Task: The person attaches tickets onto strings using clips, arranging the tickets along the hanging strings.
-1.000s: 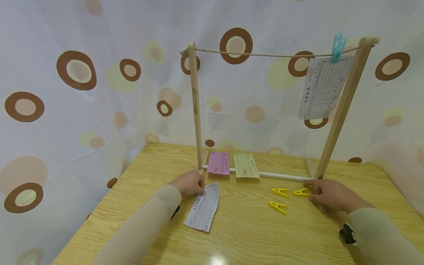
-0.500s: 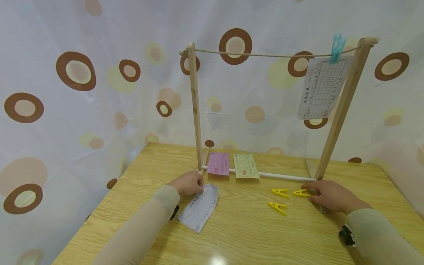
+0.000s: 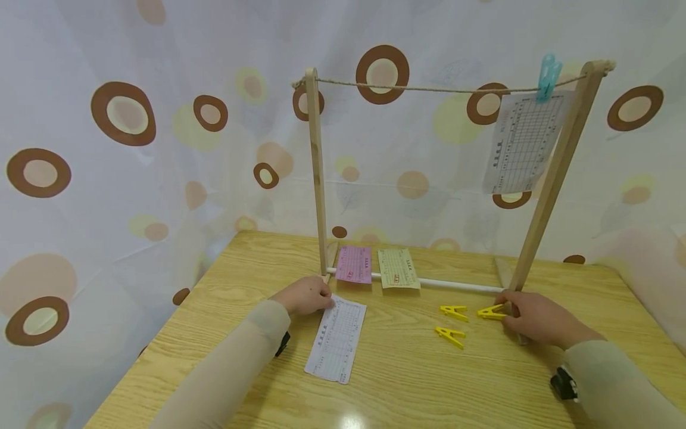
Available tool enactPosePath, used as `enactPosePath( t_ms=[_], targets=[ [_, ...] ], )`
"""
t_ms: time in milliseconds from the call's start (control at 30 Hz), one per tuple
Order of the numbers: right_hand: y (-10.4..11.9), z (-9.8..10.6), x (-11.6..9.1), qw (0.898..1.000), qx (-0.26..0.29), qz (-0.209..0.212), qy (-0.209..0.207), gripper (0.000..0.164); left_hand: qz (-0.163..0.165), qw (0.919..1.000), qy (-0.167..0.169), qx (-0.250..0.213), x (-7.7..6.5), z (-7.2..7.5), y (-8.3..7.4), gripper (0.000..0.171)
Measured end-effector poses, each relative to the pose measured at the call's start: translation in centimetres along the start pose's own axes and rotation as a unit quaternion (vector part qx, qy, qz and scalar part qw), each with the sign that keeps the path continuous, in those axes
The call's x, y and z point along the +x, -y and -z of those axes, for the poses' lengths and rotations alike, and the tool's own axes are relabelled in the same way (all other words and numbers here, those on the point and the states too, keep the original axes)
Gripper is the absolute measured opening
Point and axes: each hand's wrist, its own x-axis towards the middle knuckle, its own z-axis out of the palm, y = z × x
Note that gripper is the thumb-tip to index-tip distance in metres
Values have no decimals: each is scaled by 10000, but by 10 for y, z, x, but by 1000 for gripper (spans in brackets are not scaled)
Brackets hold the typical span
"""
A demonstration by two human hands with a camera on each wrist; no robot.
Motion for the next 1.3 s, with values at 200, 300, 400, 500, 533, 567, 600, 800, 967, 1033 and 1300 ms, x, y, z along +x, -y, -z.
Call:
enactPosePath(
  t_ms=[200, 300, 400, 500, 533, 567, 600, 800, 967, 1033, 1300],
  targets=[
    [-1, -2, -5, 9991, 349, -11, -242, 35, -213, 9994, -181, 225, -3, 3, -5, 24],
    [-3, -2, -5, 9986, 414, 28, -327, 35, -256, 9990, -229, 281, -4, 4, -7, 23],
    [-3, -1, -6, 9982, 455, 40, -385, 34, -239, 9990, -259, 287, -5, 4, -9, 23],
    [0, 1, -7, 9978, 430, 70, -491, 33, -174, 9992, -277, 243, -6, 4, -10, 22],
    [1, 2, -7, 9977, 413, 97, -535, 32, -152, 9992, -279, 228, -7, 4, -11, 21],
    [2, 3, -8, 9974, 381, 127, -594, 30, -126, 9993, -279, 212, -7, 4, -11, 21],
    [3, 4, -8, 9971, 351, 172, -646, 29, -112, 9994, -277, 201, -7, 5, -12, 21],
    [5, 7, -9, 9959, 307, 260, -805, 27, -151, 9993, -324, 95, -8, 6, -12, 28],
    [6, 11, -10, 9955, 276, 300, -859, 28, -152, 9992, -358, -105, -9, 7, -12, 34],
    [8, 13, -10, 9950, 285, 331, -901, 29, -177, 9990, -377, -165, -10, 7, -13, 33],
    [16, 19, -13, 9932, 330, 422, -1034, 30, -316, 9975, -458, -432, -12, 10, -19, 27]
  ],
)
